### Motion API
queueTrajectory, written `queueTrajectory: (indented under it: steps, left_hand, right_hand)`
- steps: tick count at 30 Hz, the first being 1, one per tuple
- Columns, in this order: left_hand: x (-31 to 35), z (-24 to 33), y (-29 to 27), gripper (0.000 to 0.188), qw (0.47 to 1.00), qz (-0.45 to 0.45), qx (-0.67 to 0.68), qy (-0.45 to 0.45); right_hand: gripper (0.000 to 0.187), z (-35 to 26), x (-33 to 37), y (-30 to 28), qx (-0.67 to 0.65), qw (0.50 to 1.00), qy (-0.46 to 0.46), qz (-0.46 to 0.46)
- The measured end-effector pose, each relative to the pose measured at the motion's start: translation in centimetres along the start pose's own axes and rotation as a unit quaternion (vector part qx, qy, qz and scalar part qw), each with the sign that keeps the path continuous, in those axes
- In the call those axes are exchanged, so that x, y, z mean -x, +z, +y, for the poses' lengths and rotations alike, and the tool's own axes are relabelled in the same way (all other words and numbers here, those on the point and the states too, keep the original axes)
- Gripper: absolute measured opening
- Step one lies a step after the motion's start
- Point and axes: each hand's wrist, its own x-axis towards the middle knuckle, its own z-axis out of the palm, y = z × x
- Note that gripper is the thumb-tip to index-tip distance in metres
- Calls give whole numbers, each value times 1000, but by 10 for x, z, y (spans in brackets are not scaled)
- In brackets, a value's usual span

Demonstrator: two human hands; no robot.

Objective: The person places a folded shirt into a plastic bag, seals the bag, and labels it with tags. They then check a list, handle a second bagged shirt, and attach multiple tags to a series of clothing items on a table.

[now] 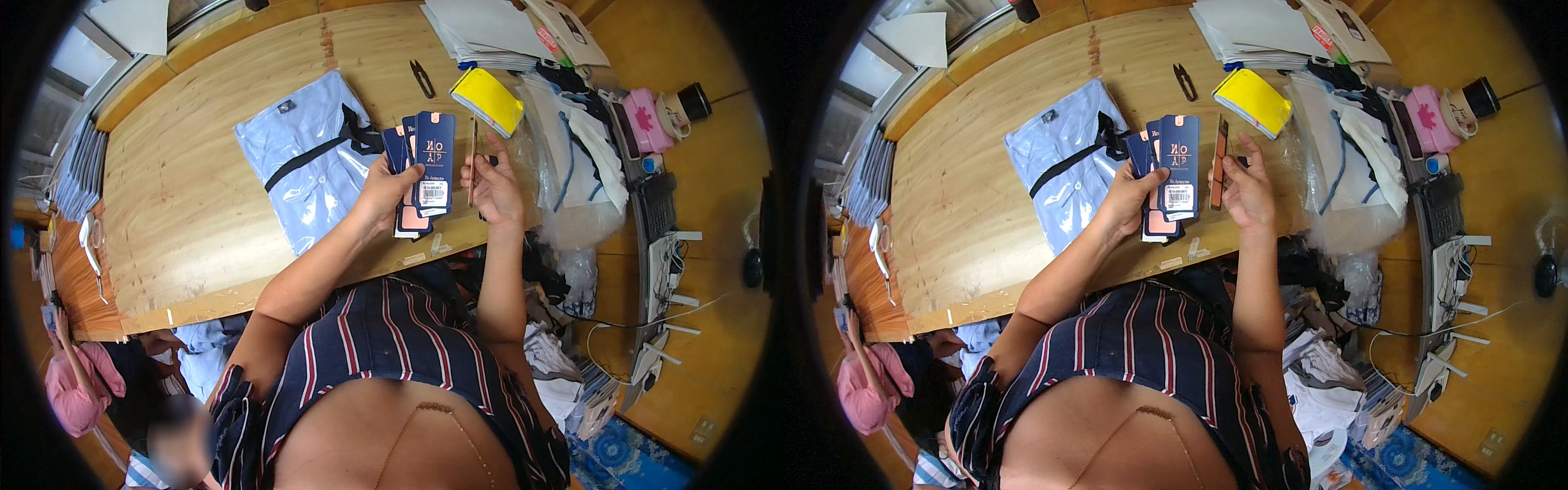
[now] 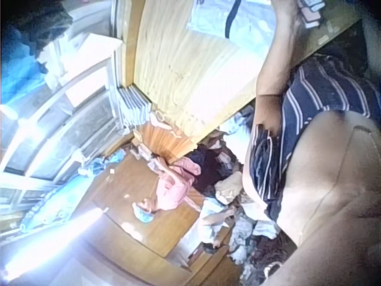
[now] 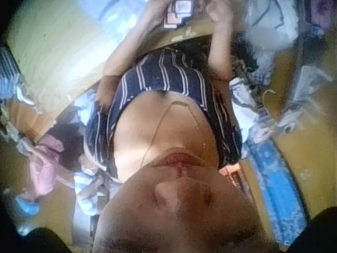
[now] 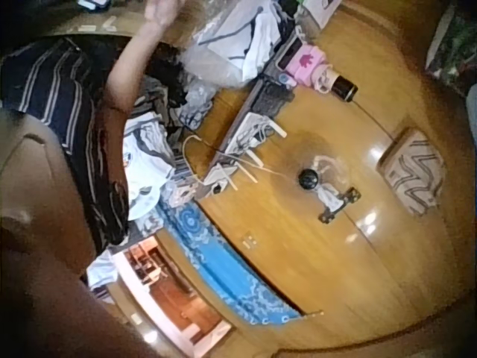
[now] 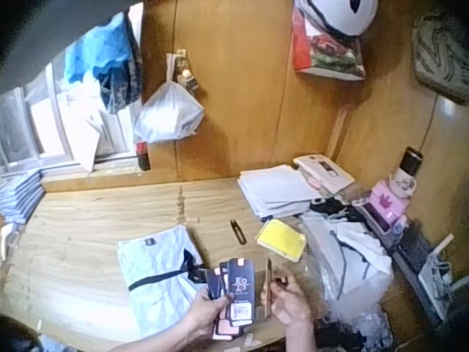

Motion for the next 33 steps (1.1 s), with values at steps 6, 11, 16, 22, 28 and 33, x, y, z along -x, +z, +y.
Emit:
queueTrajectory:
  steps: [6, 11, 16, 22, 28, 33]
  left_hand:
    - [5, 11, -6, 19, 997, -13, 71, 23]
    - [14, 43, -27, 22, 998, 3, 34, 61]
    - [25, 59, -56, 20, 994, 48, 33, 94]
    - [42, 42, -46, 27, 999, 25, -35, 25]
    - [34, -30, -47, 27, 984, 44, -171, -17]
    - [14, -7, -78, 24, 984, 76, -153, 42]
  right_hand:
    - [37, -4, -3, -17, -210, 977, 10, -47]
    - [34, -23, -3, -26, -221, 971, -70, -58]
    - [29, -5, -15, -5, 136, 980, -89, 113]
    - [23, 48, -52, -19, 431, 888, -87, 135]
    - [10, 46, -52, -18, 566, 804, -121, 138]
    - [11, 41, -59, -38, 518, 843, -78, 117]
